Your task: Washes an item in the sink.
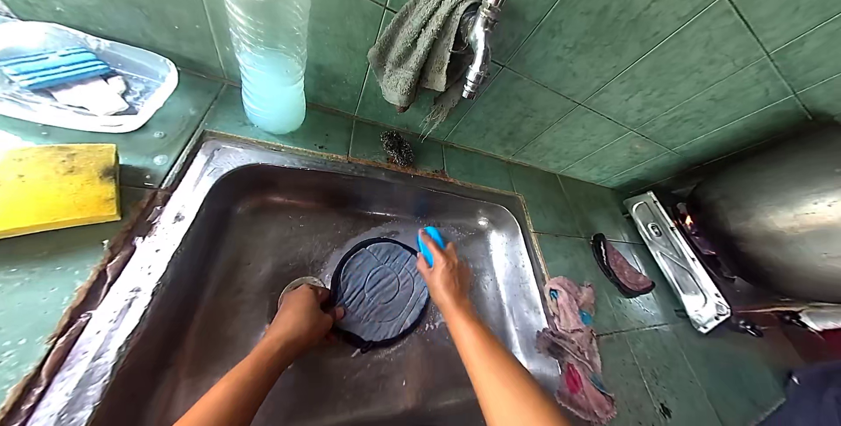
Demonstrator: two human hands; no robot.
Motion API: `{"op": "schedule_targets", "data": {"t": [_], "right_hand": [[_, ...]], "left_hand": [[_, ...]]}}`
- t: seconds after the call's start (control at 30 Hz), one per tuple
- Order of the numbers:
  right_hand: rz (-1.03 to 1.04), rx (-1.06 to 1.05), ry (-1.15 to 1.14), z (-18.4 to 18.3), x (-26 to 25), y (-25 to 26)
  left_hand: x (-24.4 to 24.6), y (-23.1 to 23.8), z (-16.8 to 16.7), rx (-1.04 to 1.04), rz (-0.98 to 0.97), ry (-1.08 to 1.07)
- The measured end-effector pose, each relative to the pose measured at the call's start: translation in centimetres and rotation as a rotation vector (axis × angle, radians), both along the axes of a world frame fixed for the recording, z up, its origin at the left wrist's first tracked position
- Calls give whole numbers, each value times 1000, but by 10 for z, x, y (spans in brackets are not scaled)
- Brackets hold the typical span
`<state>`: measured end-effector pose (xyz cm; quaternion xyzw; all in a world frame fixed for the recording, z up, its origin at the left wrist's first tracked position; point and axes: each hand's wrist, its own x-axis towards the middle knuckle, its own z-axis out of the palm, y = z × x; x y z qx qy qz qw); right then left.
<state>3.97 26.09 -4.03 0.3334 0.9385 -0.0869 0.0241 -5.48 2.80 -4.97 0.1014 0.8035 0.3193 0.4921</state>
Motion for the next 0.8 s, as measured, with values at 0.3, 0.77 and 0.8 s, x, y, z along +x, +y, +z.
{"op": "schedule_targets", "data": {"t": [0.3,0.77,0.8], "right_hand": [[194,-22,145,-16,11,-75],[389,-118,163,-17,8,-38],[368,-134,170,-14,4,-48]], "left_hand": [[0,-2,7,-40,-62,145],[-15,14,3,-18,-13,117],[-16,17,3,-13,-48,117]]}}
